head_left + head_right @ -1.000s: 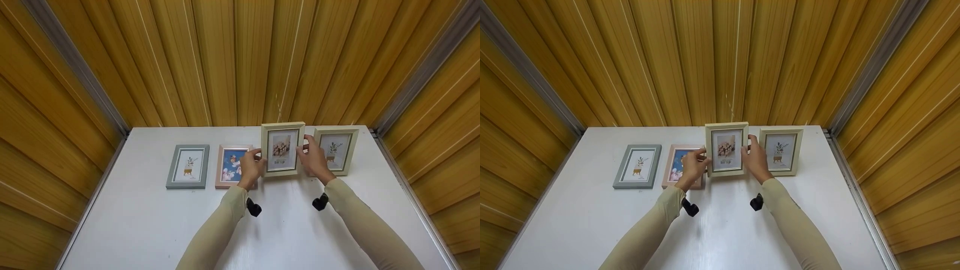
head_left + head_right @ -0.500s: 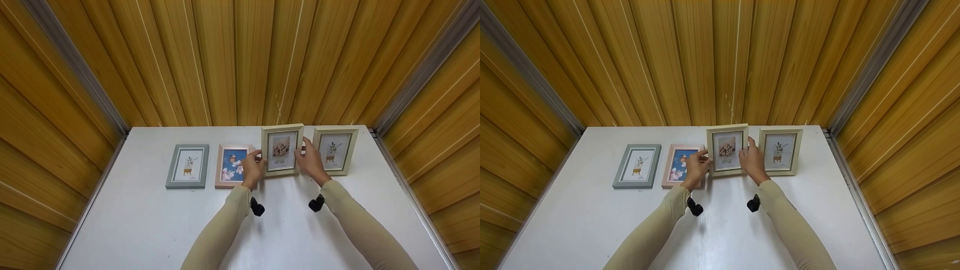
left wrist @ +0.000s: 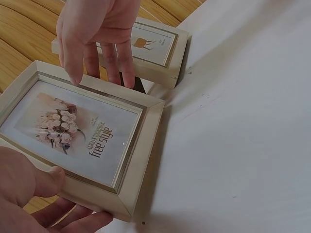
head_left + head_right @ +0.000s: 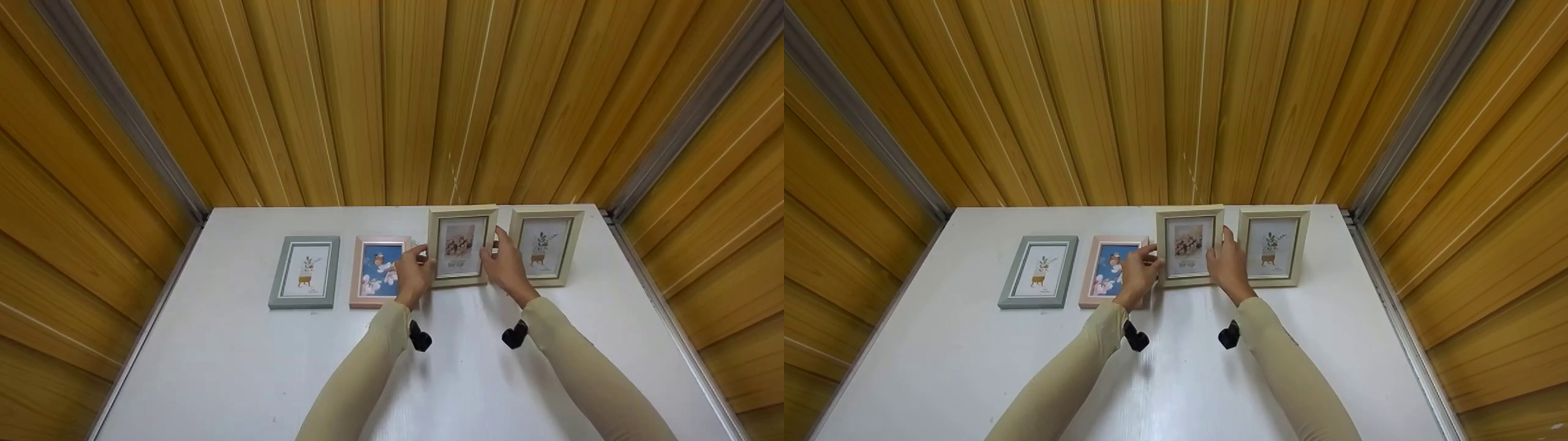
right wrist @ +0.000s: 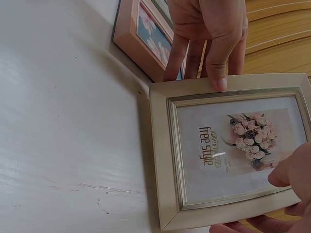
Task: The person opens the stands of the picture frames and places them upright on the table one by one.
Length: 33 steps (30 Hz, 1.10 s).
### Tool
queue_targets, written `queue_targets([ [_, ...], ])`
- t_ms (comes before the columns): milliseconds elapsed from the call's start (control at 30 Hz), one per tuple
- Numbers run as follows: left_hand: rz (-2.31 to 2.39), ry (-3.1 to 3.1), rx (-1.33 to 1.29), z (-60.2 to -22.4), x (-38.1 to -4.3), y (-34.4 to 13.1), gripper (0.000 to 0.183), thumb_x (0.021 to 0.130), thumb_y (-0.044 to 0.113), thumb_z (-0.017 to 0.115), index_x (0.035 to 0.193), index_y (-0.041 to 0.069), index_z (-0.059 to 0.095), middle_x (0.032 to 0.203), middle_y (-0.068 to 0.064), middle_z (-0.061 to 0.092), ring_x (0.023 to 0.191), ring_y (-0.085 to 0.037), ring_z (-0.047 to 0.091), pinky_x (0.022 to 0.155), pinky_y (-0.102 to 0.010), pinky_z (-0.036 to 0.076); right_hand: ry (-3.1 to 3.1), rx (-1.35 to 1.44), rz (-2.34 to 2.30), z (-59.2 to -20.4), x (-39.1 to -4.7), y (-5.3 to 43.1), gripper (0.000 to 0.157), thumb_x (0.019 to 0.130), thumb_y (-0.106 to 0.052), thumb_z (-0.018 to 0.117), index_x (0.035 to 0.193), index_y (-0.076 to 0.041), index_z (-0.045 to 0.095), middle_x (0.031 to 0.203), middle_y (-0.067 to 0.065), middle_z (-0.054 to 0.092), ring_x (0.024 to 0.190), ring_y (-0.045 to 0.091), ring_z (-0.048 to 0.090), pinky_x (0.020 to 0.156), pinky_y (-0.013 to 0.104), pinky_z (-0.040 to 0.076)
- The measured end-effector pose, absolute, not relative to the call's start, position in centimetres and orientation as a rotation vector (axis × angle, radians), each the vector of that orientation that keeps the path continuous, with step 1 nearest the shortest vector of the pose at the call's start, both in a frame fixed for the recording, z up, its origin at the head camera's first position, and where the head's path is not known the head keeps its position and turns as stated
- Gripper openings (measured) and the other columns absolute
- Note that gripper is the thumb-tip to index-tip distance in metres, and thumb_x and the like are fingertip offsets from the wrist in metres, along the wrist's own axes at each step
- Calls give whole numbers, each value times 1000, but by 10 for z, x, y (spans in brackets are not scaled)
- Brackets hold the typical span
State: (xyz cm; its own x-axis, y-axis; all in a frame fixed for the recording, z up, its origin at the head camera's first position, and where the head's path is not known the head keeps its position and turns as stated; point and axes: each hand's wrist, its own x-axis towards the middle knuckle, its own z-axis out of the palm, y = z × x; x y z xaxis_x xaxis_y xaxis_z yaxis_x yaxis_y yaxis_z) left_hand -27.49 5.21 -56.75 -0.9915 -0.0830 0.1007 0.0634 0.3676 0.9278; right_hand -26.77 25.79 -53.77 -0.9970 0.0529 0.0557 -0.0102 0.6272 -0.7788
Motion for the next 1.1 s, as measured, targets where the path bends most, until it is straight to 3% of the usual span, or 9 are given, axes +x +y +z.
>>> queue_targets([
  [833, -1742, -2543, 48, -571, -267, 51, 34, 96, 4, 67, 130, 4, 70, 102, -9, 74, 91, -18, 69, 81, -35, 58, -2767, -34, 1351, -542, -262, 258, 64, 106, -12, 51, 161, 2, 20, 144, 32, 47, 121, 45, 59, 96, 54, 53],
  [1100, -1694, -2548, -37, -572, -266, 48, 29, 94, 1, 69, 123, 3, 73, 107, -13, 75, 92, -19, 71, 79, -35, 59, -2762, 15, 1344, -541, -258, 260, 64, 105, -10, 51, 160, 3, 20, 139, 33, 51, 116, 45, 62, 92, 55, 53],
])
